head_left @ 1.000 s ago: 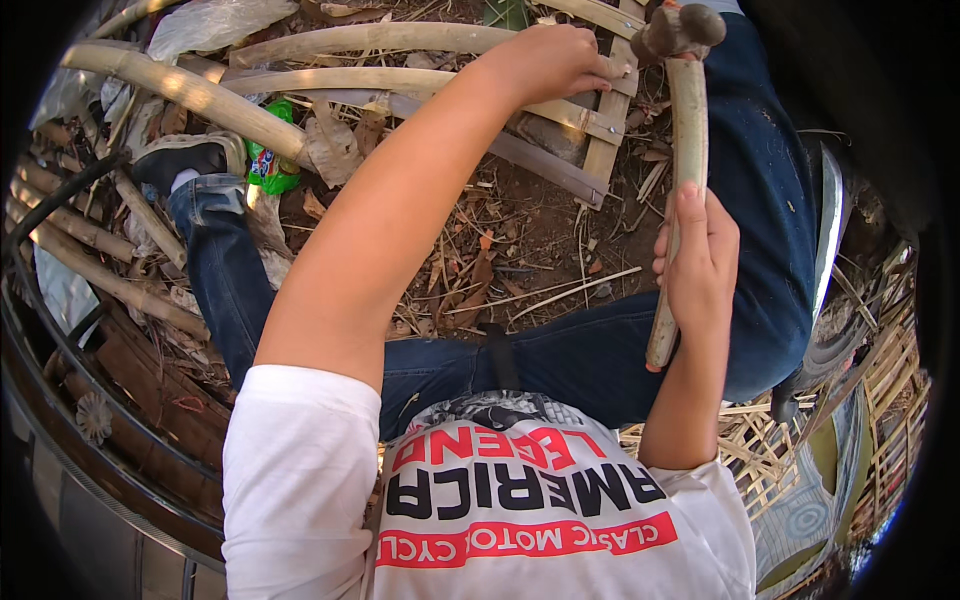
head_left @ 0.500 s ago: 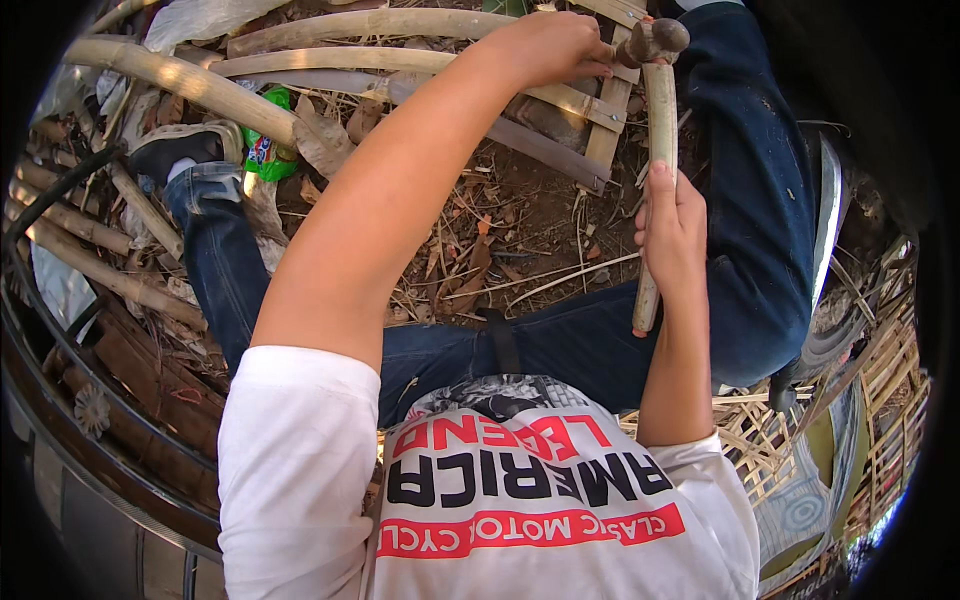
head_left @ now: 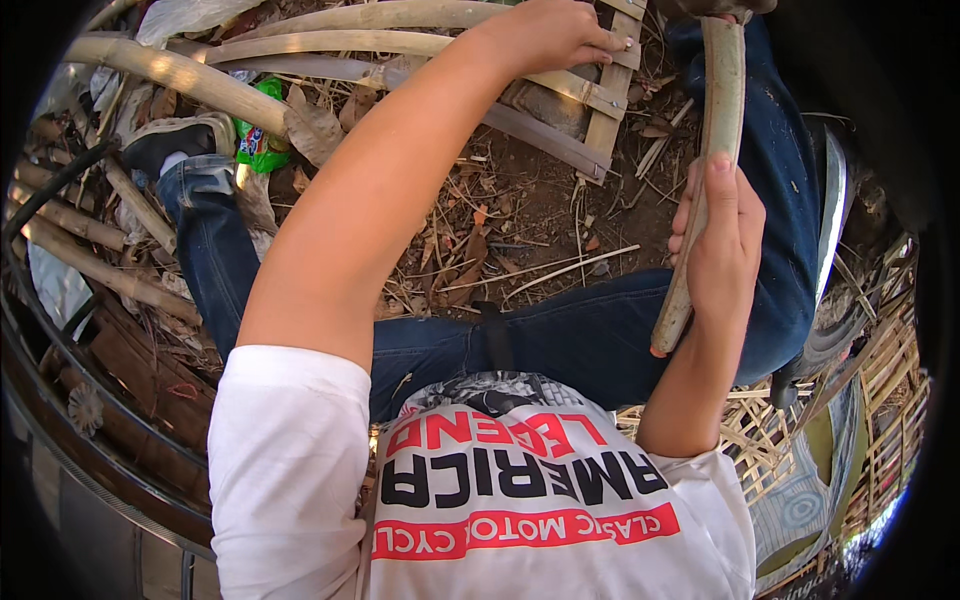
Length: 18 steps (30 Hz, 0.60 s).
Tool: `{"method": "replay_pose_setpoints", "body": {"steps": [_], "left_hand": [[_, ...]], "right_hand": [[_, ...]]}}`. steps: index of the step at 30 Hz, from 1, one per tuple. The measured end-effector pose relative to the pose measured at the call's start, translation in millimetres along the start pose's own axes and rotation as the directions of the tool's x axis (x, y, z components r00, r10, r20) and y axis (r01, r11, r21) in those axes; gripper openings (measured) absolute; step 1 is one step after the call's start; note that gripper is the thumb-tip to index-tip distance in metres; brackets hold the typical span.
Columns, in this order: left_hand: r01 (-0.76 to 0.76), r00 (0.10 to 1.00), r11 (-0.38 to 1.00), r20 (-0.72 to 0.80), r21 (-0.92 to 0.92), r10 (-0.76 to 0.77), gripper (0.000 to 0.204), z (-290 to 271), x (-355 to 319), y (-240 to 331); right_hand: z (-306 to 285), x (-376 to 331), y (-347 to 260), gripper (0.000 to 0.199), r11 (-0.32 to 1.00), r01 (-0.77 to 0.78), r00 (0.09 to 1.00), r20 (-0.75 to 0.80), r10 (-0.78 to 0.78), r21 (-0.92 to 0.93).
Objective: The person constructs a bamboo lattice by hammering nails into bamboo strips and tapping a wooden piece to fit into the structure.
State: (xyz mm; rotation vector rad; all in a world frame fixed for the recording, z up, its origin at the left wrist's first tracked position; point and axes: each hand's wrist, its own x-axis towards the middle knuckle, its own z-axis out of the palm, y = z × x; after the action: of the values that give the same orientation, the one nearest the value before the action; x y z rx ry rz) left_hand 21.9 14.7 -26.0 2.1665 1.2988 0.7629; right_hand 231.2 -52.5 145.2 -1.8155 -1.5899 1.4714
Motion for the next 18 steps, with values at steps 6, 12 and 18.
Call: {"method": "replay_pose_setpoints", "body": {"steps": [6,12,18], "left_hand": [[0.100,0.991,0.969,0.061,0.226,-0.117,0.023,9.0,8.7,-4.4],[0.111,0.991,0.985,0.065,0.131,-0.120,0.023,12.4,3.8,-1.4],[0.082,0.996,0.984,-0.031,0.156,-0.078,0.026,13.2,-2.0,2.4]], "right_hand": [[5.6,9.3,21.5,0.044,0.990,-0.109,0.990,0.081,0.116,-0.088],[-7.0,-5.5,-0.4,0.044,0.998,-0.057,0.998,0.009,0.057,0.015],[-10.5,0.1,15.4,0.043,0.981,-0.189,0.982,0.010,0.189,0.032]]}}
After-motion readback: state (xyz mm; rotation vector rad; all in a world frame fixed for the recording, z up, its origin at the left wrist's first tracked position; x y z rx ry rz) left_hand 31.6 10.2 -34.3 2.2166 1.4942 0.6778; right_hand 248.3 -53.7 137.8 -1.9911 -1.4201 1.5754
